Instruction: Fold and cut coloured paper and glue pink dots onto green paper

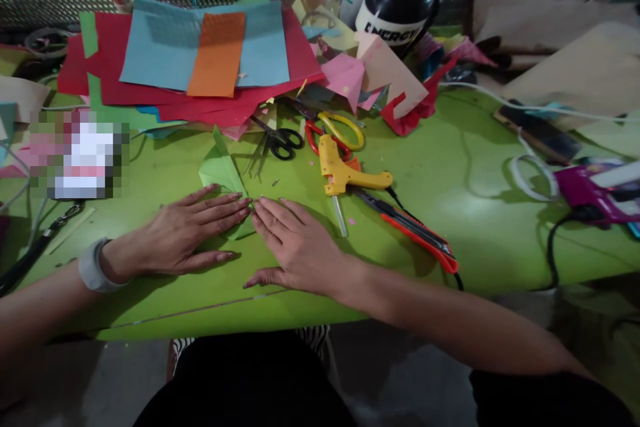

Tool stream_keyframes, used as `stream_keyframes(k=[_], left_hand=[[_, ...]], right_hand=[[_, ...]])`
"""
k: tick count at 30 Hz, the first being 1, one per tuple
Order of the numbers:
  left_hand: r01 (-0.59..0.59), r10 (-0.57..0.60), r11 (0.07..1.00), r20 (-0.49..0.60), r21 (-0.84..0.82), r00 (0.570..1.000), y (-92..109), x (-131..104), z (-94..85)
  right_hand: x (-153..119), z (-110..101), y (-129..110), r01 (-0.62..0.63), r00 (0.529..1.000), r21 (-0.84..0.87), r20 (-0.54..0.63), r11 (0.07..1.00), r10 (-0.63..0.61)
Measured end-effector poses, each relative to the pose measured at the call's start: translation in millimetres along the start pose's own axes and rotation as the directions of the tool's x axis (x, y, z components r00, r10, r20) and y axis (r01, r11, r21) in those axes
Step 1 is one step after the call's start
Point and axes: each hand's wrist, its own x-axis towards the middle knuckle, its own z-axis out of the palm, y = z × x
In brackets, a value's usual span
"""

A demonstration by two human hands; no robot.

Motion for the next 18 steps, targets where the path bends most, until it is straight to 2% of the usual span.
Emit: stream_keyframes(k=[5,8,13,18], left_hand=[[-0.020,0.020,1.000,-0.004,0.009,1.000,-1.0,-1.4,3.6],[-0.028,0.028,0.999,-0.014,0.021,1.000,-1.7,-2.3,5.0],[0.047,-0.044,0.998,-0.056,0.040,0.997,-0.1,-4.0,4.7],[0.042,-0.041,0.998,-0.030,0.041,0.999,0.7,-4.0,4.9]], right_hand=[[-3.4,-1.2,0.6,-0.022,0.998,0.016,-0.064,1.000,0.023],[-6.0,-0.2,-0.4,-0.016,0.998,0.059,-0.055,0.998,0.019],[-7.1,3.0,-1.1,-0.030,0.998,0.101,-0.051,0.994,0.035],[-5.8,2.7,-1.1,-0.026,0.998,0.098,-0.057,0.995,0.032]])
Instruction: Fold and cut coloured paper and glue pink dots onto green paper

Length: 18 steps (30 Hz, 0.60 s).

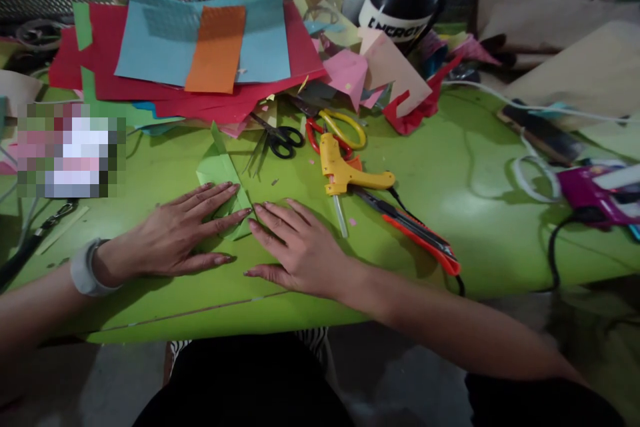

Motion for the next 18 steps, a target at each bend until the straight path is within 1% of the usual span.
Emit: stream_keyframes(k=[11,18], left_hand=[[-0.007,0.006,1.000,0.017,0.021,1.000,1.2,1.5,-1.0],[0.017,-0.016,1.000,-0.018,0.026,1.000,1.0,0.6,1.7]], right_hand=[[2.3,-4.4,-1.7,-0.010,1.000,-0.020,0.027,1.000,0.011],[0.3,-2.1,-6.2,-0.033,0.999,-0.036,0.037,0.999,0.035]])
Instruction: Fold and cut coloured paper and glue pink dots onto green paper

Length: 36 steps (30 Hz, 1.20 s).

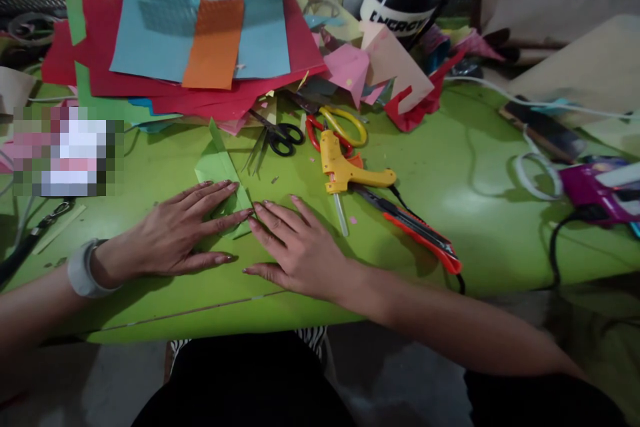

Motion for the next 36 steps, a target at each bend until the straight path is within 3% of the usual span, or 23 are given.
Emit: stream_keyframes(k=[15,25,32,36], left_hand=[[0.004,-0.003,1.000,0.003,-0.021,1.000,0.1,1.3,-2.2],[-0.005,0.005,0.999,-0.015,-0.032,1.000,-1.4,2.3,-1.1],[-0.137,0.135,0.991,-0.127,-0.005,0.983,13.2,4.6,-6.6],[-0.159,0.163,0.986,-0.137,0.041,0.977,17.5,6.3,-6.4]], right_hand=[[-0.5,-1.0,5.1,-0.006,1.000,0.027,-0.012,1.000,0.006],[1.7,-4.4,3.4,-0.005,1.000,-0.089,0.015,0.996,0.006],[1.0,-0.5,3.0,-0.021,0.999,-0.037,-0.038,0.999,0.020],[2.2,-1.6,2.7,-0.008,0.999,-0.055,-0.043,0.998,0.006]])
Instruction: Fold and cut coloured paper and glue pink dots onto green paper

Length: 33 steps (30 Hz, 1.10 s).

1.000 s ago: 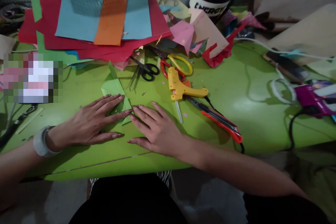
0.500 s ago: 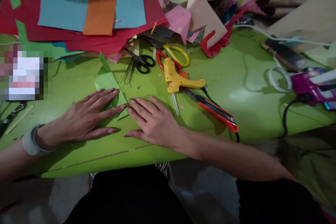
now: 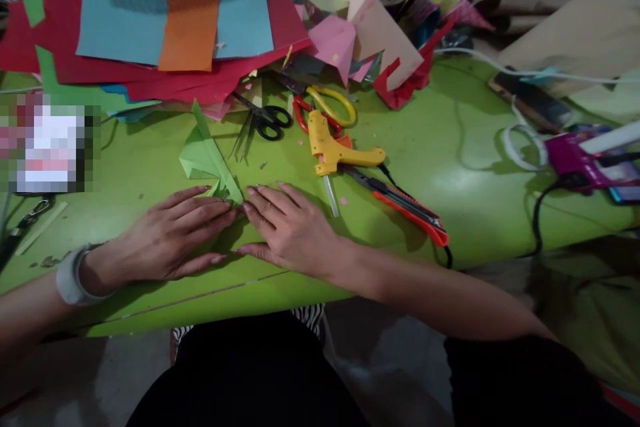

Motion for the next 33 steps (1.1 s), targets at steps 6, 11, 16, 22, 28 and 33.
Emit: stream_keyframes(k=[6,11,16,22,28,33], left_hand=[[-0.023,0.021,0.998,-0.029,-0.065,0.999,2.4,-0.7,1.9],[-0.017,0.017,1.000,-0.004,-0.006,1.000,3.9,0.2,2.1],[-0.028,0.027,0.999,0.016,0.032,0.999,5.4,2.8,1.1],[-0.050,0.050,0.998,0.009,0.044,0.999,6.4,5.1,-0.6],[-0.044,0.043,0.998,0.015,0.048,0.999,7.1,5.2,-1.0],[-0.033,0.033,0.999,0.016,0.025,0.999,7.6,4.7,0.2]], right_hand=[[-0.5,-0.5,-0.2,-0.023,0.998,0.002,0.052,1.000,0.023],[-0.4,-1.2,-0.8,-0.025,0.997,0.001,0.071,1.000,0.025],[1.8,-1.5,-1.1,0.017,0.999,-0.084,0.042,0.996,-0.013],[2.4,-0.3,1.5,0.010,1.000,-0.049,-0.004,0.999,-0.010],[1.0,0.9,1.8,0.010,1.000,0.039,0.024,0.999,-0.011],[3.4,-0.4,-0.8,0.025,0.999,0.007,0.048,1.000,-0.025]])
